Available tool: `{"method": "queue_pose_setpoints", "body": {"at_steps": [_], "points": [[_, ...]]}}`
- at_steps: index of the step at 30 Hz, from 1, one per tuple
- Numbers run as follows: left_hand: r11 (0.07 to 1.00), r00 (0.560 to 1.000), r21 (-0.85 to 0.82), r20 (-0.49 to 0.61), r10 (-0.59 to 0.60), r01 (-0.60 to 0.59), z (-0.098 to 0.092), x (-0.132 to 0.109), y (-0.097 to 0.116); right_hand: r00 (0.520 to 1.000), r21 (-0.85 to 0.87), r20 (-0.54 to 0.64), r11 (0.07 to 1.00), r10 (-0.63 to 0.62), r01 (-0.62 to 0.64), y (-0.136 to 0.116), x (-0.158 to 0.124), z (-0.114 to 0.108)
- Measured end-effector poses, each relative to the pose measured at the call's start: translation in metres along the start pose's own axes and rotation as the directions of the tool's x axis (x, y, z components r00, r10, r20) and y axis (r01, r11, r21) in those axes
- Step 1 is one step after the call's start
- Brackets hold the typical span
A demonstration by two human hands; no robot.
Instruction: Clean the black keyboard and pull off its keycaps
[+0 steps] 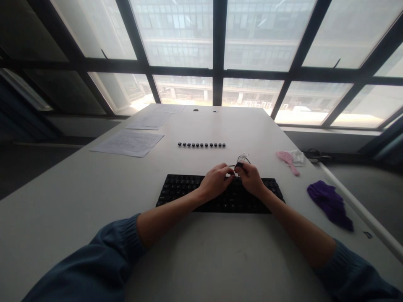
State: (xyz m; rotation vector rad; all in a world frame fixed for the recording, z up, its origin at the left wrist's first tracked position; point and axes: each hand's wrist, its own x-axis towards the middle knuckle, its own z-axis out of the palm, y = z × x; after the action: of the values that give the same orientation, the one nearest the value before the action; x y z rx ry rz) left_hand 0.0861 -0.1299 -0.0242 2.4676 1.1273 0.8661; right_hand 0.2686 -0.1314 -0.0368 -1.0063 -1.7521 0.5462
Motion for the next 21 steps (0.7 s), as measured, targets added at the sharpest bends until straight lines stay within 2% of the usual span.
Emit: {"method": "queue_pose_setpoints", "body": {"at_steps": [4,9,14,18,21], "points": [[0.999,0.998,-0.025,0.036,0.046,-0.045,-0.0034,0.0001,0.0026,1.000,-0.019,0.018,1.000,-0.005,0.006,-0.0010,-0.0003,-0.0001],[0.997,0.996,-0.053,0.052,0.066,-0.064,-0.0027,0.0008,-0.0001,0.996,-0.033,-0.056,0.997,0.070,-0.072,0.0000,-0.0011,0.0003],[0.987,0.998,-0.152,-0.014,0.056,-0.058,-0.0001,-0.0009,-0.0021,0.984,0.059,-0.065,0.985,0.165,-0.161,0.0027,0.0002,-0.0004],[0.987,0.987,-0.020,-0.005,0.159,-0.159,-0.0006,-0.0015,-0.0009,0.975,0.106,-0.096,0.976,0.200,-0.190,0.0026,0.0025,-0.0013],[0.982,0.983,0.064,-0.018,0.181,-0.179,-0.0008,-0.0013,0.0000,0.974,0.110,-0.103,0.975,0.202,-0.191,0.0014,0.0038,-0.0008]]}}
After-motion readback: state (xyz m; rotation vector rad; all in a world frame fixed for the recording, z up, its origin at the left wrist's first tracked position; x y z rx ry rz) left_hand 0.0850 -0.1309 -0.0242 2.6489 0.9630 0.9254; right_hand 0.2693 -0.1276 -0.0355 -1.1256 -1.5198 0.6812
